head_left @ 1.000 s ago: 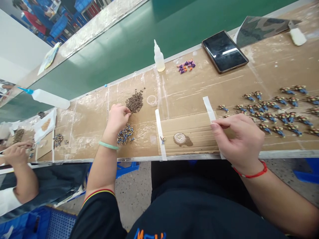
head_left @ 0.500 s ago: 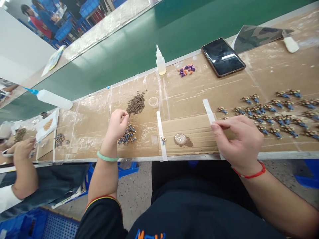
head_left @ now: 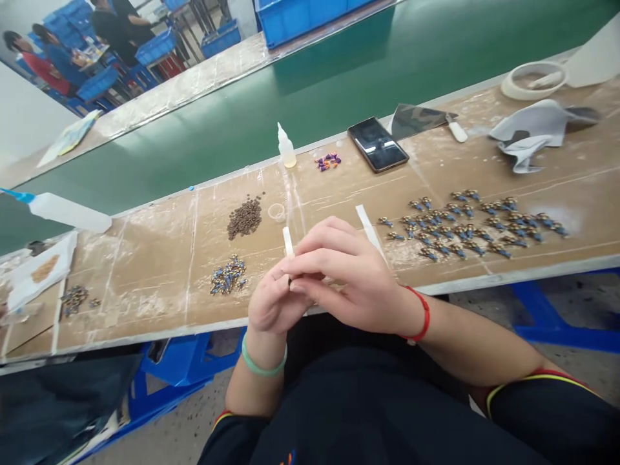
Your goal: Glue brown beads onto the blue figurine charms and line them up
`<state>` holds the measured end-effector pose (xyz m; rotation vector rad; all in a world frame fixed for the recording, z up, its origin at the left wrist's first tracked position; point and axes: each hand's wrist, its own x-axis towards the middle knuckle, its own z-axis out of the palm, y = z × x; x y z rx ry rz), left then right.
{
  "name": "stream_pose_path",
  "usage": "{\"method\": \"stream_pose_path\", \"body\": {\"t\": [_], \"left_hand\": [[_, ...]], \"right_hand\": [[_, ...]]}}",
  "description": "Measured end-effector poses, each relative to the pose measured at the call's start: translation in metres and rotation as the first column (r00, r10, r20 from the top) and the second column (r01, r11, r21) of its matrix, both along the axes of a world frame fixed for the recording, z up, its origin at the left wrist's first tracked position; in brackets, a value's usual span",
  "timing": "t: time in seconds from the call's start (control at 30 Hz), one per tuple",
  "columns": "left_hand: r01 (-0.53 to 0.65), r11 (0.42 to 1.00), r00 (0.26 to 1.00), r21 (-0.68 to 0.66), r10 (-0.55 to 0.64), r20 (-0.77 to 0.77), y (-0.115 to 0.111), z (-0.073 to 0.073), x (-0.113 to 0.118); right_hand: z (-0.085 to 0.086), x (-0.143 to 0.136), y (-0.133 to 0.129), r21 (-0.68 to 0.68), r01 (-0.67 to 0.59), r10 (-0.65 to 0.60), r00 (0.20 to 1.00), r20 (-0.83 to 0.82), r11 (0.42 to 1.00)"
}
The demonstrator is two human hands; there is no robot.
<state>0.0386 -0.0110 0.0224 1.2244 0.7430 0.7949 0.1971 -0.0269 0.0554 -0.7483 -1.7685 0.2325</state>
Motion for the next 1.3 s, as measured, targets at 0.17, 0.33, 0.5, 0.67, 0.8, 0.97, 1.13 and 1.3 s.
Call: {"method": "stream_pose_path", "body": {"t": [0.17,0.33,0.5,0.67,0.8,0.97,1.13,1.3], "left_hand": [[-0.016,0.996,0.999,-0.087,0.02,0.05,-0.005,0.002,0.002],[-0.108,0.991,0.991,-0.074,0.114,0.076,-0.012,0.004,0.008],[-0.33,0.931,0.913,-0.154,0.357,0.2,-0.017,0.011,0.016],[-0.374,0.895,0.894,-0.244,0.418,0.162,-0.017,0.01,0.01],[-0.295,0.883,0.92,-0.364,0.365,0.14,-0.016,0.007,0.006],[-0.167,0.842,0.906,-0.512,0.336,0.257,-0.017,0.011,0.013],[-0.161,0.843,0.889,-0.513,0.35,0.296,-0.019,0.009,0.016],[-0.16,0.88,0.899,-0.447,0.317,0.302,-0.021,0.005,0.013]], "right_hand": [[-0.001,0.006,-0.004,-0.032,-0.029,0.03,0.999,0.017,0.999],[-0.006,0.001,-0.01,0.186,0.16,-0.191,0.968,0.161,0.97],[-0.015,-0.003,-0.009,0.239,0.275,-0.321,0.93,0.181,0.931],[-0.009,0.011,-0.004,0.396,0.206,-0.381,0.813,0.439,0.895],[-0.004,0.02,0.002,0.409,0.09,-0.323,0.772,0.547,0.908],[-0.011,0.017,0.005,0.141,0.079,-0.119,0.945,0.306,0.987],[-0.013,0.014,0.001,-0.103,0.018,-0.012,0.998,0.063,0.995],[-0.004,0.018,-0.001,-0.327,-0.096,0.104,0.995,0.007,0.94]]}}
